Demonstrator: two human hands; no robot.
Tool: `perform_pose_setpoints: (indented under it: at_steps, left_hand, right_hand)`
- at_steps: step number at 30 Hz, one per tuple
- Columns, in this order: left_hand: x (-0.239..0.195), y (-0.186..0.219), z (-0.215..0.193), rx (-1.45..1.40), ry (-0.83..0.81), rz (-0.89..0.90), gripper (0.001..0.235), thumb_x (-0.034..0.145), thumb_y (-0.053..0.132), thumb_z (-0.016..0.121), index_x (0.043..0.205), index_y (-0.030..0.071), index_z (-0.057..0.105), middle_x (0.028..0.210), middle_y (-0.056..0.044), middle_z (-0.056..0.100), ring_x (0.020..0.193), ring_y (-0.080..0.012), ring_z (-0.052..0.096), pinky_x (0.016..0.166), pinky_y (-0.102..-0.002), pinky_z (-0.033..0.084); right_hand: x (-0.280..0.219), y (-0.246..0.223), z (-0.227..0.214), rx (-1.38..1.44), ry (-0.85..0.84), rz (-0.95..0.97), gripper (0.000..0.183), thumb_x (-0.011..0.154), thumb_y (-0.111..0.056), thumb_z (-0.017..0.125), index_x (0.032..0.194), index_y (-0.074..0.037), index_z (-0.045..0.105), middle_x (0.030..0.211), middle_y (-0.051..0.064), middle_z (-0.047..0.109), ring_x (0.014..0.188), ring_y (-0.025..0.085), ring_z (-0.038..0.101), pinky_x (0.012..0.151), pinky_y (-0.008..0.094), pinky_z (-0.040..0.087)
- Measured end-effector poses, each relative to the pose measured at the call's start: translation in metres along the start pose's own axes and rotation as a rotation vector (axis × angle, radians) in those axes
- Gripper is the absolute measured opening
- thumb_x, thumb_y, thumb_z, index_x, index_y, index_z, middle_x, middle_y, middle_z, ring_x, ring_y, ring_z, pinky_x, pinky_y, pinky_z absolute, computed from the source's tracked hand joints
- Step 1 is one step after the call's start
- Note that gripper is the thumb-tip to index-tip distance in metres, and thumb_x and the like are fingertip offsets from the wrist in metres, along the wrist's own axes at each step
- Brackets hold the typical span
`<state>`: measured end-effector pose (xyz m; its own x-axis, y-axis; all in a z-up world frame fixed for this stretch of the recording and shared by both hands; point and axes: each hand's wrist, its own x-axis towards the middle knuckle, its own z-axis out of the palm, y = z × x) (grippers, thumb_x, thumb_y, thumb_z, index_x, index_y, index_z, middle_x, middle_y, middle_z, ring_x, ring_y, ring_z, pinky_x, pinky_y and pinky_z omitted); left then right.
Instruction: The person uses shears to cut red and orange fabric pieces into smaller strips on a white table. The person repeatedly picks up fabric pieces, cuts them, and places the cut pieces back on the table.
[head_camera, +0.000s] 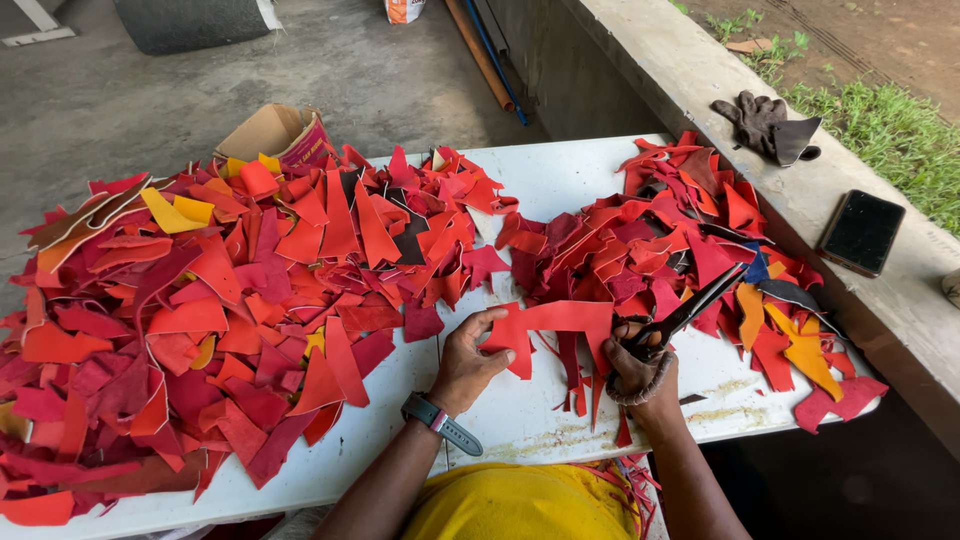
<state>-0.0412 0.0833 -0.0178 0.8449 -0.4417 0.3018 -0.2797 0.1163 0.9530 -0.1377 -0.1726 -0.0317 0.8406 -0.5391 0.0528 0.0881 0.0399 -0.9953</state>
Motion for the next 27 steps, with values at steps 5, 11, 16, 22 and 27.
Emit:
perform_pose_setpoints:
  at_steps: [5, 11, 16, 22, 27]
  left_hand:
    - [-0.008, 0.018, 0.000, -0.015, -0.115, -0.319, 0.066, 0.080, 0.001, 0.070, 0.139, 0.008, 0.043, 0.091, -0.008, 0.067, 0.077, -0.0115, 0.061, 0.065, -0.027, 0.052]
    - [-0.011, 0.053, -0.008, 0.408, -0.302, -0.056, 0.032, 0.081, 0.012, 0.079, 0.111, 0.008, 0.068, 0.110, -0.005, 0.075, 0.098, -0.0177, 0.069, 0.081, -0.034, 0.052]
    - [0.011, 0.091, -0.008, 0.672, -0.178, 0.338, 0.029, 0.077, 0.012, 0.080, 0.105, 0.010, 0.076, 0.130, -0.020, 0.057, 0.124, -0.0353, 0.055, 0.104, -0.045, 0.045]
    - [0.009, 0.129, -0.002, 0.759, -0.017, 0.475, 0.025, 0.074, 0.017, 0.087, 0.092, 0.008, 0.072, 0.138, -0.021, 0.050, 0.130, -0.0382, 0.050, 0.108, -0.048, 0.041]
    - [0.010, 0.126, 0.010, 0.618, -0.205, 0.358, 0.020, 0.086, 0.013, 0.083, 0.092, 0.006, 0.065, 0.136, -0.016, 0.059, 0.128, -0.0353, 0.061, 0.106, -0.043, 0.050]
  right_hand:
    - [0.003, 0.001, -0.004, -0.025, -0.036, 0.002, 0.020, 0.088, -0.007, 0.075, 0.105, -0.004, 0.065, 0.097, 0.001, 0.068, 0.085, 0.011, 0.061, 0.076, 0.029, 0.052]
    - [0.034, -0.023, -0.009, -0.028, -0.275, -0.087, 0.018, 0.084, 0.001, 0.075, 0.101, -0.002, 0.067, 0.098, 0.001, 0.064, 0.087, 0.011, 0.059, 0.078, 0.028, 0.050]
    - [0.052, -0.055, -0.001, -0.082, -0.450, -0.142, 0.022, 0.079, 0.003, 0.075, 0.098, -0.004, 0.067, 0.100, -0.002, 0.066, 0.087, 0.008, 0.061, 0.078, 0.026, 0.052]
    - [0.053, -0.084, -0.001, -0.086, -0.430, -0.106, 0.020, 0.080, 0.001, 0.075, 0.098, -0.003, 0.068, 0.092, 0.000, 0.063, 0.076, 0.009, 0.057, 0.066, 0.026, 0.048]
    - [0.051, -0.096, 0.003, -0.112, -0.477, -0.168, 0.019, 0.080, 0.002, 0.075, 0.097, -0.003, 0.068, 0.092, -0.002, 0.063, 0.077, 0.007, 0.055, 0.067, 0.024, 0.046]
